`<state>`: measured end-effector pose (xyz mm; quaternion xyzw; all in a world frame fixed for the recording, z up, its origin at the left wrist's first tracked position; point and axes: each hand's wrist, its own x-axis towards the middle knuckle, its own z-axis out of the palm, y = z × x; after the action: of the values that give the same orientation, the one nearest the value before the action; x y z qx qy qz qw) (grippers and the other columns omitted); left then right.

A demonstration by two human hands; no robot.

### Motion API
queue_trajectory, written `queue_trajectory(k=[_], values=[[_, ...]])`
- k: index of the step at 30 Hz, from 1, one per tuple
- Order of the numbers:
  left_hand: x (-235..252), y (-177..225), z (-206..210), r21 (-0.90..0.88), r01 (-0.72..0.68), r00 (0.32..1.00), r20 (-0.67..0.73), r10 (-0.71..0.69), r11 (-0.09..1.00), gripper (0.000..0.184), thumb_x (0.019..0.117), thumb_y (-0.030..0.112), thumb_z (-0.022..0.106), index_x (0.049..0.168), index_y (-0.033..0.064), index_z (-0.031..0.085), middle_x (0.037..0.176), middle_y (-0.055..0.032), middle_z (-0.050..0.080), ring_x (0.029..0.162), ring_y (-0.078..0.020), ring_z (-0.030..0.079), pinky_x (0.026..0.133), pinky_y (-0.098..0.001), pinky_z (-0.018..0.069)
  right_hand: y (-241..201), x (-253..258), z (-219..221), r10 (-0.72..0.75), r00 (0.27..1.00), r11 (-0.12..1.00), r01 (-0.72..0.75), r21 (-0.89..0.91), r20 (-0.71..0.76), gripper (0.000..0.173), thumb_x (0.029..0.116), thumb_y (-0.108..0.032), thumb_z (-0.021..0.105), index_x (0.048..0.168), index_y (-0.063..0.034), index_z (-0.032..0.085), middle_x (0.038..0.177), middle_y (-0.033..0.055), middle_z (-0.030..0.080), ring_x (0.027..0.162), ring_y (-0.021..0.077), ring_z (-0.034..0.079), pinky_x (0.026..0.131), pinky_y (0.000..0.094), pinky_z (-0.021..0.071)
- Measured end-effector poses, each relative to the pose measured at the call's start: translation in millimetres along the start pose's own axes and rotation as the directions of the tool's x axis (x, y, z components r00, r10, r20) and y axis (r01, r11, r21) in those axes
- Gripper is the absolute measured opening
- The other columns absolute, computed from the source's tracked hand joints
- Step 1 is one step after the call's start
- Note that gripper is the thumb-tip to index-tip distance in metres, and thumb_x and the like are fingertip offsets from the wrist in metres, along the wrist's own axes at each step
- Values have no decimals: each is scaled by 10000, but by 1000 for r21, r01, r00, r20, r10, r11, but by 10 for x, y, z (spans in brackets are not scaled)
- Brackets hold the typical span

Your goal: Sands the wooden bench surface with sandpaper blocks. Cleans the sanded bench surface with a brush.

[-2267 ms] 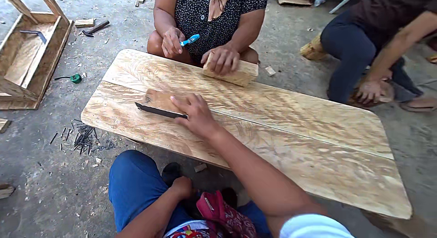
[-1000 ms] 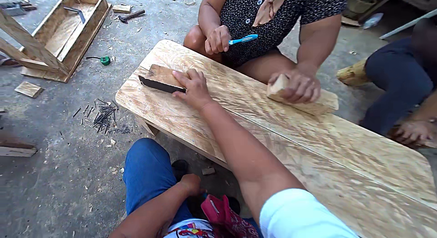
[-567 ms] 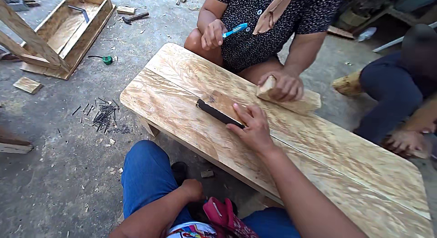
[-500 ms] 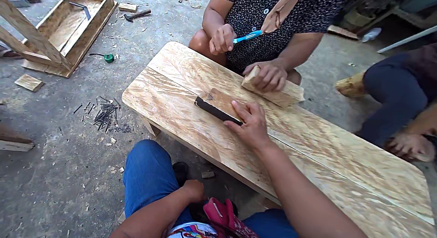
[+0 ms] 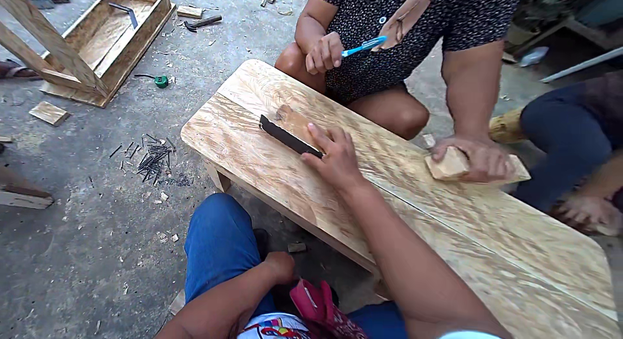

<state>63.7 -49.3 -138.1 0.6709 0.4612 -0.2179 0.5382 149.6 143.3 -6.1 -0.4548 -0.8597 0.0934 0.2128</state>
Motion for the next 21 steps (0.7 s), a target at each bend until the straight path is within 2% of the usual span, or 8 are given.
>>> queue_trajectory(k=[3,5,8,11,15,18,21], values=[[-10,-1,8,-3,-17,1000,3,17,1000,531,1073,397,501,1232,-96,620,1293,-320,608,1253,-482,572,989,-680,453,401,-620,-281,19,999,1000,-20,-18,-31,671,897,-392,770,1462,-81,584,1254,310,599,1143,507,578,949,659,473],[-18,-7,3,-3,-21,1000,14,21,1000,523,1075,382,502,1232,-104,615,1294,-322,607,1252,-484,572,986,-681,454,477,-745,-316,2,997,1000,-3,-14,-73,673,880,-408,764,1417,-30,616,1207,327,609,1114,519,576,949,658,454],[-40,-10,-17,-3,-21,1000,23,21,1000,505,1075,360,508,1239,-106,612,1300,-324,603,1254,-486,570,983,-686,452,296,-490,-165,-2,995,1000,2,8,-98,647,854,-343,813,1389,-25,638,1211,320,611,1122,510,576,956,649,455],[-33,-2,-52,2,-16,1000,19,16,1000,516,1073,376,510,1246,-100,608,1306,-322,598,1262,-484,563,992,-679,449,-78,87,163,-51,991,998,55,26,-124,622,833,-304,838,1382,-71,661,1175,299,633,1067,494,594,910,632,477],[5,21,-34,24,-18,1000,5,18,1000,542,1074,410,505,1256,-89,614,1311,-316,600,1267,-479,562,998,-680,447,-563,687,420,-10,1000,1000,10,23,-5,639,865,-290,818,1454,-157,609,1286,288,610,1176,494,562,973,621,455],[-29,35,10,-11,-7,1000,-25,7,1000,556,1062,409,533,1255,-105,616,1318,-331,594,1275,-494,554,1013,-692,434,-575,660,332,-16,997,1000,14,28,70,651,899,-276,789,1498,-167,560,1316,288,585,1207,483,547,980,607,454],[-26,21,30,-14,13,1000,-26,-13,1000,566,1056,436,531,1274,-80,616,1313,-316,603,1271,-479,561,1019,-682,436,-233,172,123,-52,998,998,51,42,20,633,889,-280,793,1474,-151,587,1287,278,605,1188,477,569,967,628,474]])
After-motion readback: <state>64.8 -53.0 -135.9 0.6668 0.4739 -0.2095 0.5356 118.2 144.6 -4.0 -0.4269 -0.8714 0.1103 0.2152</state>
